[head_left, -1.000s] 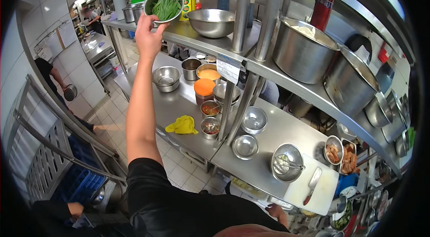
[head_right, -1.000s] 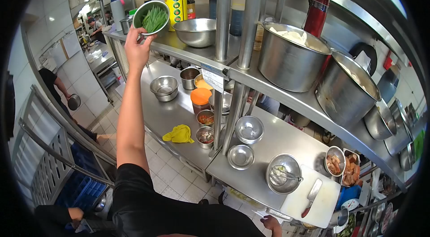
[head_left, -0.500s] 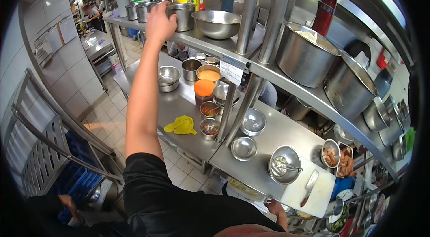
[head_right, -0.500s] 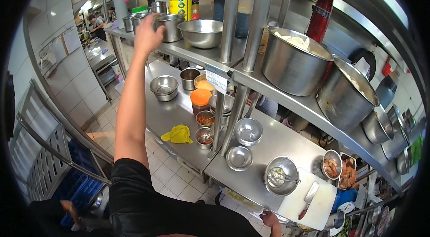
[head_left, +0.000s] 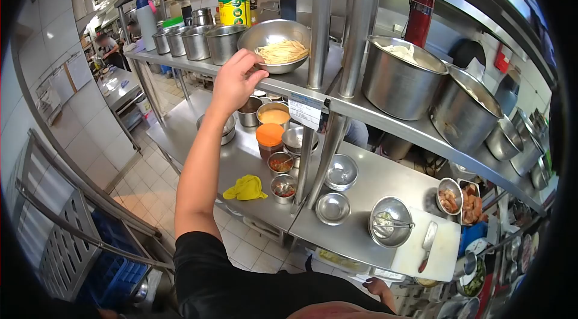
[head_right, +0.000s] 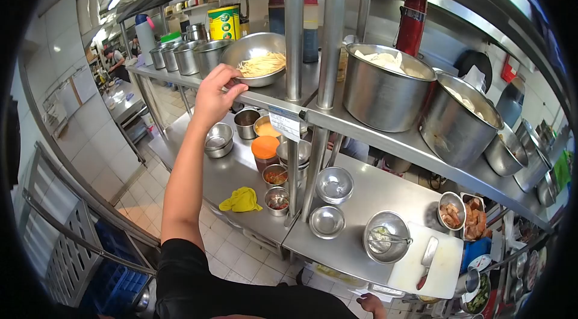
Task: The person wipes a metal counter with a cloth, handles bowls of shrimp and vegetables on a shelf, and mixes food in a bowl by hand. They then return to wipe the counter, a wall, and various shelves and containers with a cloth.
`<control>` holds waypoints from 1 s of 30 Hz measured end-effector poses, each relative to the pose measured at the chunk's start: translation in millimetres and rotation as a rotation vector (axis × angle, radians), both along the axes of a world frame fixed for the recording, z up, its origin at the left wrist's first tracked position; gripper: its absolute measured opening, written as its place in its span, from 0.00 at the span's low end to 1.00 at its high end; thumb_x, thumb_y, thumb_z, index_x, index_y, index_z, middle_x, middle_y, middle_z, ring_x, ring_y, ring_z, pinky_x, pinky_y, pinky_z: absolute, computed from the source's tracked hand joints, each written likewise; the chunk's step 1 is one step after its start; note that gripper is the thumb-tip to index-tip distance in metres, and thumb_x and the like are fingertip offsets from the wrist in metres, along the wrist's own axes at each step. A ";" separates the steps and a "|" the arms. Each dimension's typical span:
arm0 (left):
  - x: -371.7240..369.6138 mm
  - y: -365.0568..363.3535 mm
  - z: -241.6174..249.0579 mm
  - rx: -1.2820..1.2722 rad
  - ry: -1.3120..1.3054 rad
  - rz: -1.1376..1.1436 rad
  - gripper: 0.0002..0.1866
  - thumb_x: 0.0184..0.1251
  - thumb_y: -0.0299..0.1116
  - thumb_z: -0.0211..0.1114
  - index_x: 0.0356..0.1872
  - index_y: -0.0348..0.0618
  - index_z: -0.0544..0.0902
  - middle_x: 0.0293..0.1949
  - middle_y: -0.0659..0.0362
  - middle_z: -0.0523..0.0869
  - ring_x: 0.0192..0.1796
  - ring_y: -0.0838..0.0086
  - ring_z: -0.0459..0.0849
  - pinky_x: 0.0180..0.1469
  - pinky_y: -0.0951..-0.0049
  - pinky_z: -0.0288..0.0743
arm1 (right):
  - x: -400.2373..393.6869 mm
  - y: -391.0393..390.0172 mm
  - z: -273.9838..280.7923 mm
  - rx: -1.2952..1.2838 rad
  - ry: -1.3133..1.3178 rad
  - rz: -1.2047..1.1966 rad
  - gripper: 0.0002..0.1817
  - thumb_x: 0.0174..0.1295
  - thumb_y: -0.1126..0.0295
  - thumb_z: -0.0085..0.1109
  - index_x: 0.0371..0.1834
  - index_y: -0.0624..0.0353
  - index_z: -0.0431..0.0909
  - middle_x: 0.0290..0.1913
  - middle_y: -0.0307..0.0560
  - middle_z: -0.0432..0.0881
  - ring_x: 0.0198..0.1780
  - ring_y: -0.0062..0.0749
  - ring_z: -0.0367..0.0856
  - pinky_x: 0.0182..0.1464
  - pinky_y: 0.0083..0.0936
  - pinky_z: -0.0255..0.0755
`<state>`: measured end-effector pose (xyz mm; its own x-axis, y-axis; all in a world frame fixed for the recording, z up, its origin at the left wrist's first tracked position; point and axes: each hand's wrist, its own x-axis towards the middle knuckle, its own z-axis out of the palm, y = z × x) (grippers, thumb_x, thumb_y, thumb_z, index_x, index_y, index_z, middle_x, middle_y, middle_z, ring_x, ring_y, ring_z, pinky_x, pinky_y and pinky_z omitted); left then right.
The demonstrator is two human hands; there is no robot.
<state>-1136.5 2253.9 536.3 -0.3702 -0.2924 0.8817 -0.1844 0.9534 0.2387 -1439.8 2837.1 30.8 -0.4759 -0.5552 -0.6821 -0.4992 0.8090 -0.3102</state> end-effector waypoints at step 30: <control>146.4 -161.8 -1.5 -0.094 0.325 0.394 0.19 0.48 0.26 0.79 0.39 0.40 0.78 0.70 0.43 0.71 0.65 0.51 0.78 0.63 0.61 0.74 | 27.9 -266.8 7.0 -0.275 -0.173 0.217 0.14 0.65 0.63 0.55 0.43 0.60 0.86 0.43 0.52 0.87 0.43 0.28 0.83 0.44 0.30 0.77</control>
